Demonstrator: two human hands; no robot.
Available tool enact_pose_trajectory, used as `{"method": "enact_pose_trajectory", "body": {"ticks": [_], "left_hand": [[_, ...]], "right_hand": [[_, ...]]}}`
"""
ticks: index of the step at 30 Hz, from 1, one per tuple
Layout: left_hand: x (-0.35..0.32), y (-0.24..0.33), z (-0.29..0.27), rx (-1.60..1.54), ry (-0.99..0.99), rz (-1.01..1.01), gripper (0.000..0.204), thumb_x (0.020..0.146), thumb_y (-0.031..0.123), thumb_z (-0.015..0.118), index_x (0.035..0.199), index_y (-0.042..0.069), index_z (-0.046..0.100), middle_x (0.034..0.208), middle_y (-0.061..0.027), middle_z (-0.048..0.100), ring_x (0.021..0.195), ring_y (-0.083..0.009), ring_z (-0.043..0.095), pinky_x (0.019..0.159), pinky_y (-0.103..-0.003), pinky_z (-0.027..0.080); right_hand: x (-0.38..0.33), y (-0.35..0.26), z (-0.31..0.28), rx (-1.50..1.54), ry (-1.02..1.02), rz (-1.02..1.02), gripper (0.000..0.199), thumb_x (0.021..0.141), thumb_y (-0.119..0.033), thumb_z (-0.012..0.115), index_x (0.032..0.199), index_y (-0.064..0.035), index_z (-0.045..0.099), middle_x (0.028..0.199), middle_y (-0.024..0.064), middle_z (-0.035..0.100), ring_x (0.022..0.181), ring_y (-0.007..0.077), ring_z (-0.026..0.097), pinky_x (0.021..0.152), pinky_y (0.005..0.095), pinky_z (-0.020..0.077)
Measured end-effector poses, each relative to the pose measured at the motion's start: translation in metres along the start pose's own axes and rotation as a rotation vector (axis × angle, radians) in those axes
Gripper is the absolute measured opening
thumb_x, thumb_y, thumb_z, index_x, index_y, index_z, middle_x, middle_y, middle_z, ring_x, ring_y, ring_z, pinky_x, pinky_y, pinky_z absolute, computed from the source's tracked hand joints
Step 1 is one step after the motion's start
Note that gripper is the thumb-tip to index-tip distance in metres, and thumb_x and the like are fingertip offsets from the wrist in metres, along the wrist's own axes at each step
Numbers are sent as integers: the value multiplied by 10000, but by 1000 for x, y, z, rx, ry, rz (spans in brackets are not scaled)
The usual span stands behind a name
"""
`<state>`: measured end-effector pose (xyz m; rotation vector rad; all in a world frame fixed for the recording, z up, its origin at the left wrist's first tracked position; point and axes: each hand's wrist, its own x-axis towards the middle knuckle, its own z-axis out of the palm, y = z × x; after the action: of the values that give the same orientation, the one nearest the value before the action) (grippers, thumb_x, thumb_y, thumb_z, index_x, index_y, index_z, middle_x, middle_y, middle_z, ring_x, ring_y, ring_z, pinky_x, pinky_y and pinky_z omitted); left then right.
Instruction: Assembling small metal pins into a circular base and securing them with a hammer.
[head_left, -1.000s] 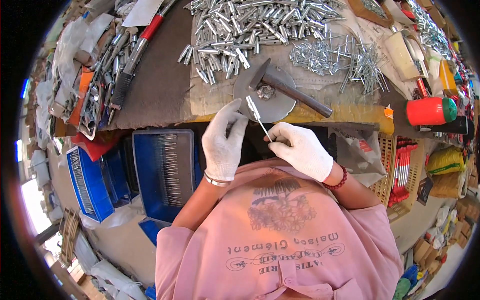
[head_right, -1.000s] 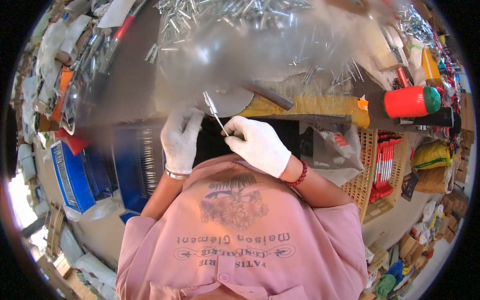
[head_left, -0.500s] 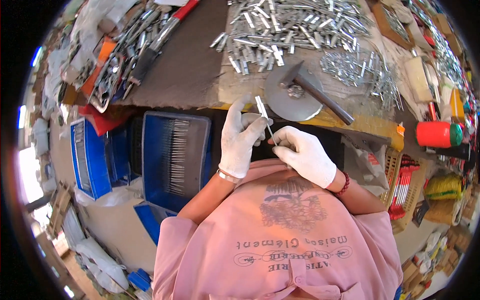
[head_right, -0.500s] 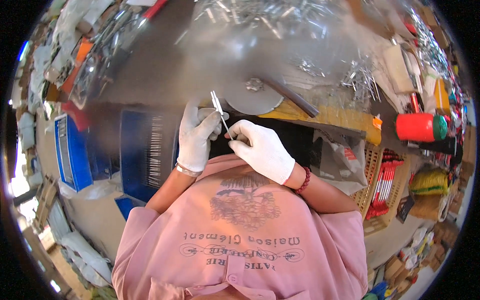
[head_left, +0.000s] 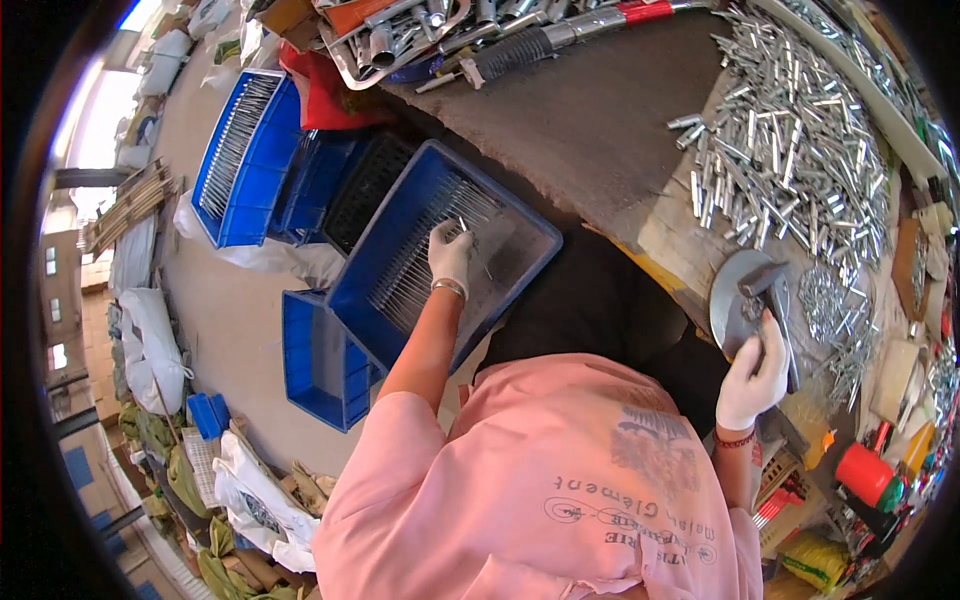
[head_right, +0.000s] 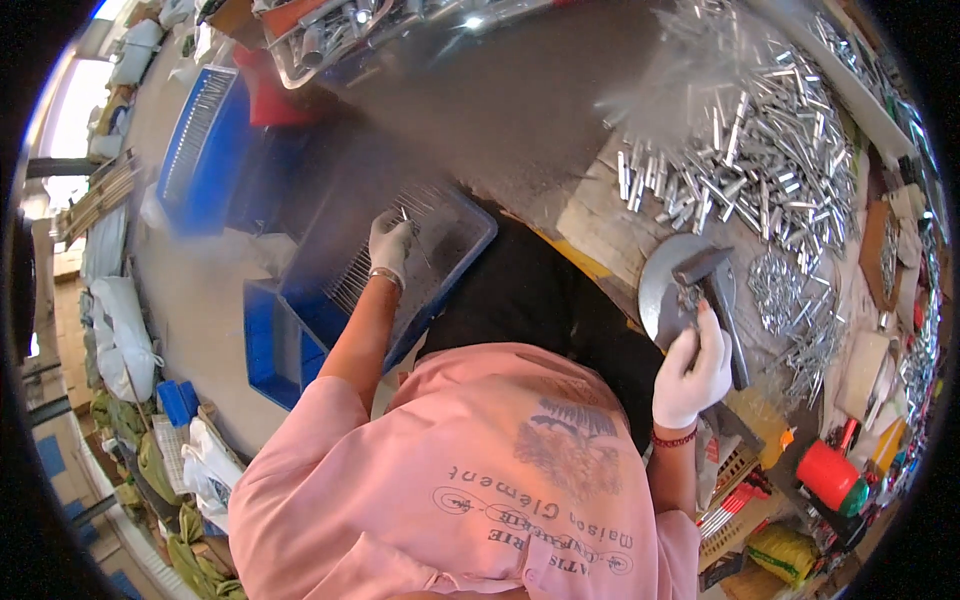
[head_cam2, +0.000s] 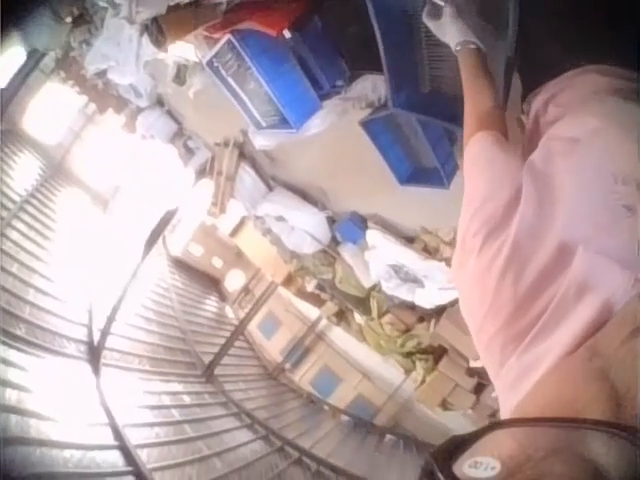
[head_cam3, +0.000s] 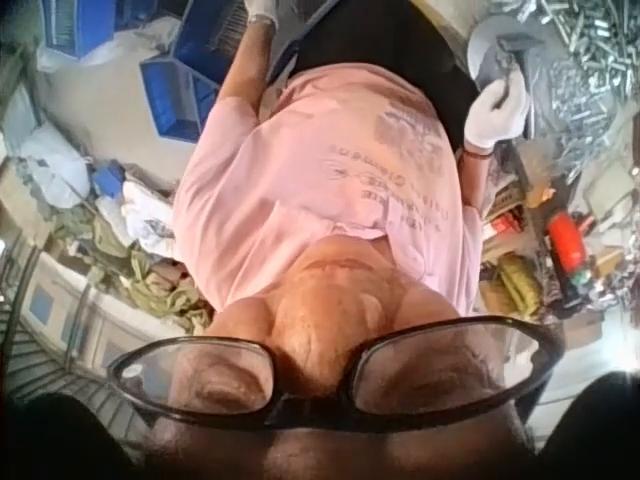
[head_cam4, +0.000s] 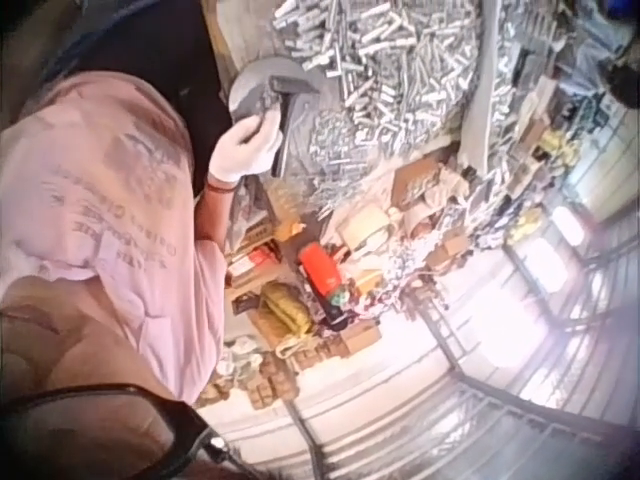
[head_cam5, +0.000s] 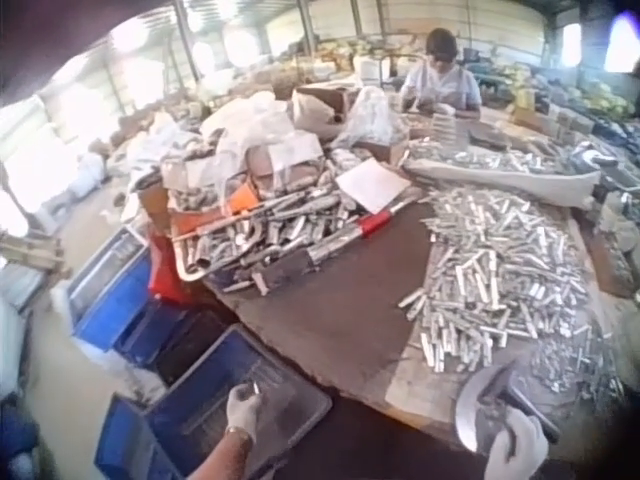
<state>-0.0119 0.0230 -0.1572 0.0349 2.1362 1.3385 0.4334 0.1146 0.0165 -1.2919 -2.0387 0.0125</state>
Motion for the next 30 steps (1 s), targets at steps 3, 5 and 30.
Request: {"method": "enact_pose_trajectory", "body": {"ticks": [3, 5, 30], "left_hand": [[60, -45, -6, 67, 128, 42, 554, 833, 131, 754, 1365, 17, 653, 1090, -117, 716, 927, -215, 687, 863, -338, 554], [88, -50, 0, 135, 201, 95, 561, 811, 148, 760, 1347, 12, 666, 1103, -134, 725, 966, -253, 699, 919, -363, 556], [-154, 214, 91, 361, -302, 1217, 322, 891, 99, 828, 1189, 39, 722, 984, -86, 713, 855, -185, 681, 796, -307, 559]], "right_hand": [[-2, 1, 1, 1, -1, -16, 312, 971, 56, 618, 1270, 15, 699, 1082, 183, 769, 768, 356, 668, 663, 441, 536], [-11, 9, -1, -4, -41, 37, 318, 983, 38, 606, 1288, 23, 699, 1181, 173, 765, 913, 344, 702, 800, 424, 555], [7, -2, -3, 170, 94, -2, 420, 809, 22, 764, 1199, -131, 748, 740, 70, 629, 597, 287, 617, 546, 403, 495]]}}
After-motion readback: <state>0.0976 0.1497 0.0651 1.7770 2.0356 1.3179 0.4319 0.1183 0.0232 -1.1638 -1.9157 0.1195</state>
